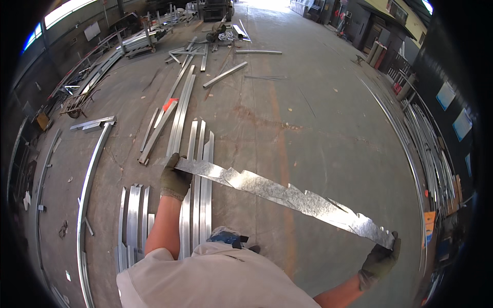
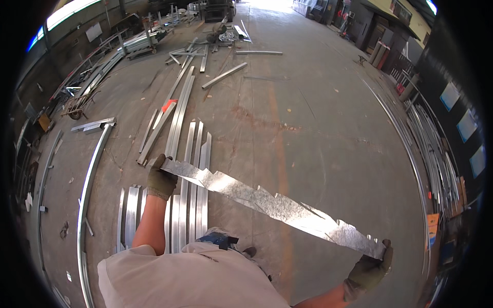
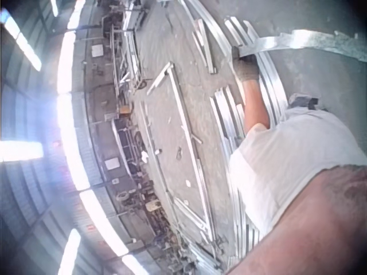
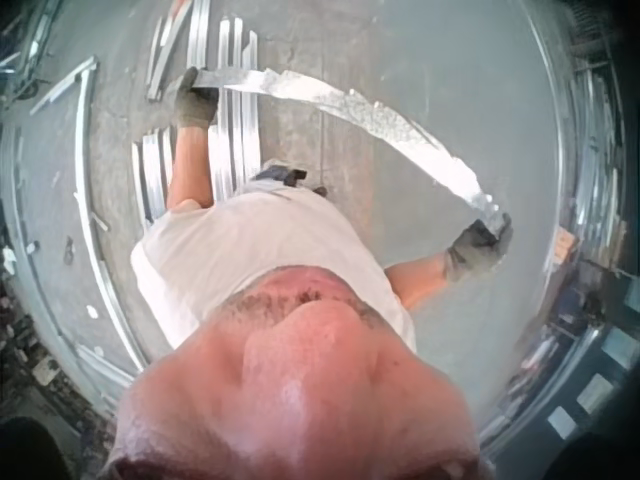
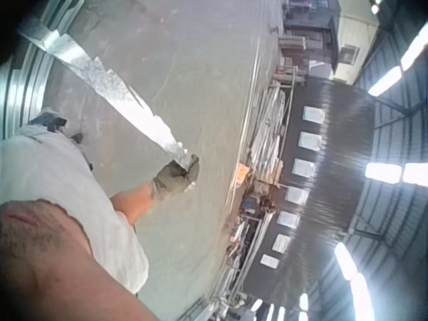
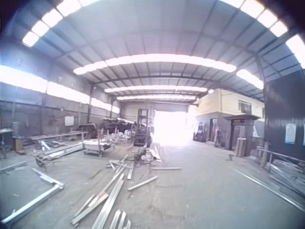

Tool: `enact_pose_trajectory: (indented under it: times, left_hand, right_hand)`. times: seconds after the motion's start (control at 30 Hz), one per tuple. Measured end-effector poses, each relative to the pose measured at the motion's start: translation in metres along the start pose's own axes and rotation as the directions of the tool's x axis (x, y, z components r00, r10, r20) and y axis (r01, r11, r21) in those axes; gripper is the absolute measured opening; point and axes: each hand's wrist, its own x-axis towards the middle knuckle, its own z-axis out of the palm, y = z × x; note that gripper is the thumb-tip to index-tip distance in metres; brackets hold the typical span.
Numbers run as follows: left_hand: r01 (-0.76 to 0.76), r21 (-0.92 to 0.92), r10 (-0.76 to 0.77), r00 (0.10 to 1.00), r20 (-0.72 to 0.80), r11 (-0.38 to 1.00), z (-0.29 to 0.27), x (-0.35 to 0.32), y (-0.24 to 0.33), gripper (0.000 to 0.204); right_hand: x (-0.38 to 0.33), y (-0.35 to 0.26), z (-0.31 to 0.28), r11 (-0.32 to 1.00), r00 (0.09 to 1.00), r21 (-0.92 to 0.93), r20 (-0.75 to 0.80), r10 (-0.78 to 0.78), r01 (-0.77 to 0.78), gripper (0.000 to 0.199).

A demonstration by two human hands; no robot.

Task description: The person picks up a long metal strip and sits on the floor. They use pliers to cut the metal strip into smaller pieces, placing the cut pieces on the floor.

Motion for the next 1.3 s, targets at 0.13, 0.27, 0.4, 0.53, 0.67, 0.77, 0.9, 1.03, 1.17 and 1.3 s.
enact_pose_trajectory:
  times: [0.13,0.27,0.4,0.53,0.67,0.77,0.9,1.03,1.17,1.3]
  left_hand:
    - [0.119,0.004,-0.119,0.993,0.002,0.993,0.046,0.047,-0.042,0.006]
    - [-0.013,0.108,0.009,0.999,0.032,0.994,0.062,0.079,-0.087,0.021]
    - [0.000,0.139,-0.008,0.998,0.057,0.990,0.074,0.148,-0.107,0.018]
    - [0.011,0.142,-0.027,0.993,0.116,0.990,0.149,0.217,-0.164,0.021]
    - [0.003,0.181,-0.027,0.990,0.135,0.983,0.226,0.267,-0.213,0.027]
    - [0.032,0.198,-0.061,0.988,0.143,0.980,0.267,0.312,-0.254,0.028]
    - [0.016,0.236,-0.051,0.988,0.144,0.972,0.323,0.363,-0.325,0.029]
    - [0.012,0.278,-0.056,0.987,0.153,0.960,0.366,0.419,-0.401,0.030]
    - [-0.020,0.369,-0.052,0.982,0.182,0.929,0.406,0.460,-0.461,0.029]
    - [-0.055,0.291,0.004,0.985,0.173,0.955,0.427,0.519,-0.489,0.022]
  right_hand:
    - [0.060,0.017,0.022,0.998,0.998,0.050,0.040,-0.044,0.042,0.028]
    - [0.126,0.059,0.055,0.983,0.977,-0.143,0.195,-0.089,0.118,0.028]
    - [0.197,0.087,0.097,0.977,0.985,0.122,0.014,0.173,-0.173,0.023]
    - [0.270,0.121,0.114,0.984,0.983,0.099,-0.100,0.155,-0.145,0.022]
    - [0.329,0.149,0.147,0.988,0.985,0.112,-0.129,0.119,-0.105,0.028]
    - [0.390,0.167,0.159,0.992,0.985,0.113,-0.157,0.076,-0.058,0.031]
    - [0.473,0.192,0.167,0.992,0.968,0.126,-0.244,0.060,-0.029,0.027]
    - [0.563,0.219,0.176,0.988,0.968,0.151,-0.249,0.024,0.014,0.029]
    - [0.658,0.244,0.180,0.986,0.987,0.165,-0.164,-0.001,0.028,0.026]
    - [0.725,0.250,0.214,0.975,0.975,0.221,-0.218,0.052,-0.002,0.024]
